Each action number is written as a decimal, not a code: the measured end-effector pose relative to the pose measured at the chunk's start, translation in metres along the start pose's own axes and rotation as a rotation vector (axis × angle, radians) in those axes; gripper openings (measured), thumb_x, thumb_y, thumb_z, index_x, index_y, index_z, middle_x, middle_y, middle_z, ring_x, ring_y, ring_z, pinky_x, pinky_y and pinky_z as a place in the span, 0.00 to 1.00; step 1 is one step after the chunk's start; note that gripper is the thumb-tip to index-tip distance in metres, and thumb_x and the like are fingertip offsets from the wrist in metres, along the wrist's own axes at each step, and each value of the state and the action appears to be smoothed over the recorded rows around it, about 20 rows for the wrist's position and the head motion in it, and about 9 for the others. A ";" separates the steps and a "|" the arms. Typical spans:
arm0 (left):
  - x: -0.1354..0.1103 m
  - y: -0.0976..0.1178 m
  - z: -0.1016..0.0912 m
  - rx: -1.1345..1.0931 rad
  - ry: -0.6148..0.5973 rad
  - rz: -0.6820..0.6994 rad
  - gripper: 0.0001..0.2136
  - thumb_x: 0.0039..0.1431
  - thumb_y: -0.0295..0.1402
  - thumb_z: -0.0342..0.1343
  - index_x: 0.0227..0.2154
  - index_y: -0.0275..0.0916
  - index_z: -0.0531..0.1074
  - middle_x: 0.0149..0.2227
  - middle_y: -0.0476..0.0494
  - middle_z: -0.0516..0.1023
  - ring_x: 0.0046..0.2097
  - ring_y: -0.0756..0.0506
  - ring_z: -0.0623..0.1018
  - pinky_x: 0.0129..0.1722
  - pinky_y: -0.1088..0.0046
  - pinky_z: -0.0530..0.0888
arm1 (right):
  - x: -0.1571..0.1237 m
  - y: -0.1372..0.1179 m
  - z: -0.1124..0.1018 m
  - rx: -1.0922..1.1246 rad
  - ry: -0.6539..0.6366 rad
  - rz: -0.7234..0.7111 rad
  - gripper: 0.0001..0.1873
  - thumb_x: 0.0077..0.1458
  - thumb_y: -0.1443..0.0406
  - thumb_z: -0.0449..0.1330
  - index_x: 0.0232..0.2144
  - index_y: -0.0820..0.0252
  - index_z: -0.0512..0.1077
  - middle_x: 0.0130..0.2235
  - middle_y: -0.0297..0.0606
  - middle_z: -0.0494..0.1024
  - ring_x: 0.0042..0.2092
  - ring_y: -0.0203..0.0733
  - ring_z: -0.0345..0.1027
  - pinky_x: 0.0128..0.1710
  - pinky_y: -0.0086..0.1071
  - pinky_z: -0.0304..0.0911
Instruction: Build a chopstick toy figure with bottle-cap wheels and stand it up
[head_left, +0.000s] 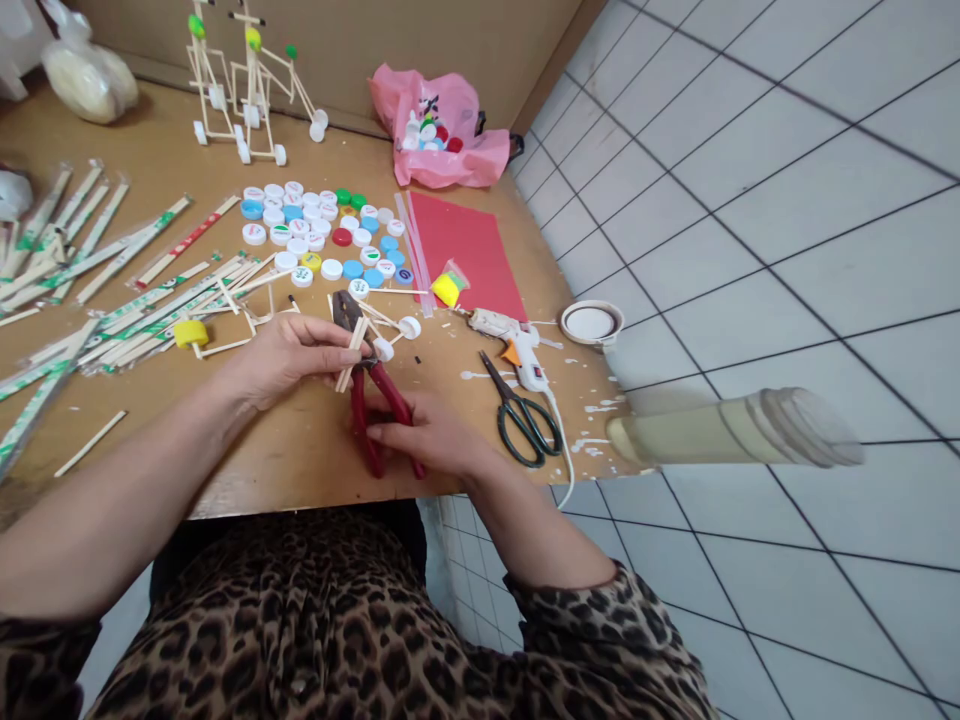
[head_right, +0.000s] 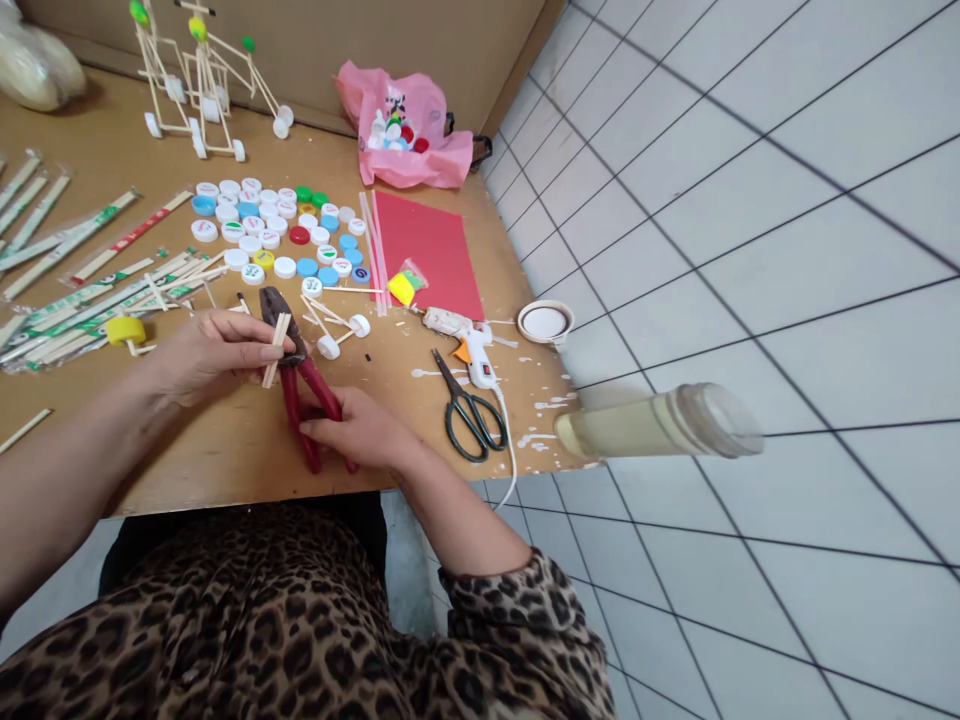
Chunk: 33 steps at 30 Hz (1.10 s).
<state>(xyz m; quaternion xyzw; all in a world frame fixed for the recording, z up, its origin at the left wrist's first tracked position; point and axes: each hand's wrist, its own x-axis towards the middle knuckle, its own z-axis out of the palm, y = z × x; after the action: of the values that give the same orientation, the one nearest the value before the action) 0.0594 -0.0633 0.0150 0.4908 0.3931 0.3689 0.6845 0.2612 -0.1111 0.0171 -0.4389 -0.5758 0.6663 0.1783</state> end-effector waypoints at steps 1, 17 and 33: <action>0.000 0.001 0.000 0.017 -0.010 0.009 0.10 0.37 0.36 0.72 0.26 0.39 0.84 0.26 0.44 0.83 0.24 0.51 0.74 0.26 0.74 0.73 | 0.000 0.001 0.000 0.079 -0.002 0.006 0.08 0.50 0.68 0.59 0.35 0.59 0.75 0.34 0.32 0.79 0.33 0.34 0.69 0.31 0.26 0.66; -0.004 0.001 -0.006 0.426 0.049 0.165 0.09 0.51 0.36 0.64 0.32 0.38 0.85 0.26 0.45 0.82 0.26 0.51 0.73 0.25 0.76 0.68 | -0.032 -0.014 -0.025 -0.249 0.260 -0.006 0.14 0.52 0.69 0.56 0.40 0.61 0.76 0.38 0.40 0.81 0.33 0.37 0.70 0.33 0.33 0.71; -0.008 0.002 -0.005 0.561 0.039 0.226 0.09 0.54 0.36 0.63 0.33 0.37 0.83 0.23 0.47 0.79 0.26 0.49 0.73 0.25 0.75 0.67 | -0.033 -0.023 -0.018 -0.711 0.320 -0.103 0.26 0.46 0.77 0.50 0.46 0.58 0.74 0.39 0.37 0.80 0.40 0.41 0.72 0.43 0.34 0.67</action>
<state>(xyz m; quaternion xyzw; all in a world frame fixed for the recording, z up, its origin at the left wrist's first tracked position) 0.0511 -0.0674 0.0172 0.6942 0.4355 0.3293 0.4690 0.2876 -0.1177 0.0520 -0.5422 -0.7568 0.3387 0.1360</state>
